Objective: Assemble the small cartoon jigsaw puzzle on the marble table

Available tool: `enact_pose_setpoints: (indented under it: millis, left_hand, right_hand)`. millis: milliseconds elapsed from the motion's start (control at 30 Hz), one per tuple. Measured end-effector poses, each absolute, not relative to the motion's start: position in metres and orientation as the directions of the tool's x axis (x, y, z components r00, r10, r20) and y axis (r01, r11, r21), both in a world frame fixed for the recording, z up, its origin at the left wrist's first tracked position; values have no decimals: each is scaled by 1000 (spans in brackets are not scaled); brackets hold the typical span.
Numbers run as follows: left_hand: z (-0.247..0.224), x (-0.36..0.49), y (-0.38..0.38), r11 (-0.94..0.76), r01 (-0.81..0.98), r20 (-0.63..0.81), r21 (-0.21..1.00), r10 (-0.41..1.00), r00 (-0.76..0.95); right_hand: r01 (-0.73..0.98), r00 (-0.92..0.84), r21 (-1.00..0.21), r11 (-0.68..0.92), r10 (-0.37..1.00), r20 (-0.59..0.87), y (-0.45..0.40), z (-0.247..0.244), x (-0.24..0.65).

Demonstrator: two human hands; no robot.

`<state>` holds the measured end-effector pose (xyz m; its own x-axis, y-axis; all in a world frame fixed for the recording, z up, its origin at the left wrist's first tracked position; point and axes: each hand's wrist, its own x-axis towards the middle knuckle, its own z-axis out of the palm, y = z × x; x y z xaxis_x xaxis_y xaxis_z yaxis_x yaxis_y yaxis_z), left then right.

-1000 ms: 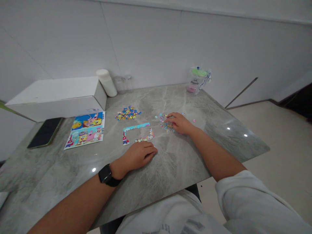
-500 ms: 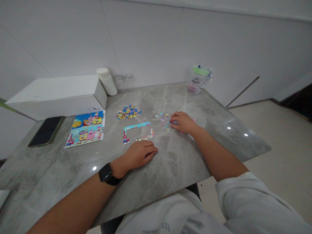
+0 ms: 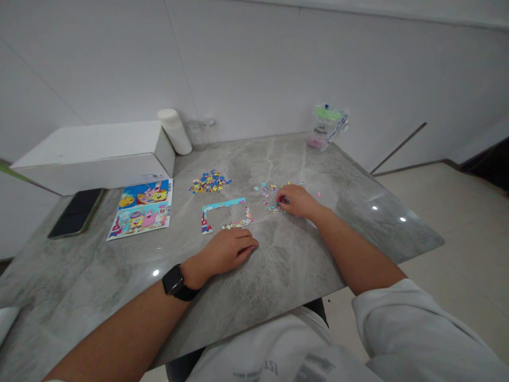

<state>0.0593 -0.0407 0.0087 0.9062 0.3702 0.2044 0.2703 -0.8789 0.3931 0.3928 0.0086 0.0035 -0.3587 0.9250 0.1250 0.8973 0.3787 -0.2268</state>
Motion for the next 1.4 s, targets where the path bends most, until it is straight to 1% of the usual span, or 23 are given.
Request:
enact_pose_setpoints:
  millis: [167, 333, 433, 567, 633, 667, 733, 867, 933, 1000, 1100, 1233, 1300, 1400]
  left_hand:
    - [7, 59, -41, -877, 261, 225, 403, 371, 901]
    - [10, 59, -41, -877, 264, 218, 401, 371, 903]
    - [12, 59, -42, -878, 267, 208, 397, 369, 906]
    - [11, 59, -41, -877, 262, 196, 404, 363, 911]
    - [11, 59, -41, -875, 262, 195, 408, 364, 911]
    - [11, 59, -41, -874, 262, 197, 410, 365, 910]
    - [11, 59, -41, -872, 266, 198, 411, 370, 908]
    - [10, 59, -42, -868, 266, 202, 419, 375, 905]
    - [8, 58, -41, -867, 261, 212, 425, 376, 902]
    - [7, 58, -41, -866, 259, 217, 428, 377, 901]
    - [7, 58, -41, -869, 257, 217, 423, 372, 902]
    - [9, 58, -42, -878, 269, 197, 396, 367, 909]
    - [10, 59, -42, -880, 273, 189, 388, 366, 911]
    - [11, 59, -42, -882, 271, 192, 386, 364, 911]
  right_hand:
    - [880, -375, -268, 392, 920, 114, 8, 4, 394]
    - [883, -351, -299, 363, 931, 94, 8, 4, 398]
    - [880, -264, -378, 287, 958, 111, 8, 6, 405]
    - [821, -72, -556, 131, 989, 127, 10, 10, 421]
    - [792, 2, -607, 68, 993, 115, 10, 12, 430]
    - [788, 24, -614, 47, 994, 106, 10, 13, 435]
    - [804, 36, -594, 22, 996, 85, 9, 14, 443]
    - [868, 25, -497, -6, 999, 31, 7, 17, 452]
    - [890, 27, -456, -11, 999, 28, 8, 17, 450]
    - [894, 24, -449, -9, 999, 28, 9, 14, 444]
    - [882, 24, -471, -6, 999, 33, 12, 8, 435]
    - [904, 50, -428, -1, 993, 104, 14, 7, 433]
    - [911, 6, -412, 35, 995, 96, 12, 12, 436]
    - [894, -134, -431, 125, 991, 10, 5, 20, 436]
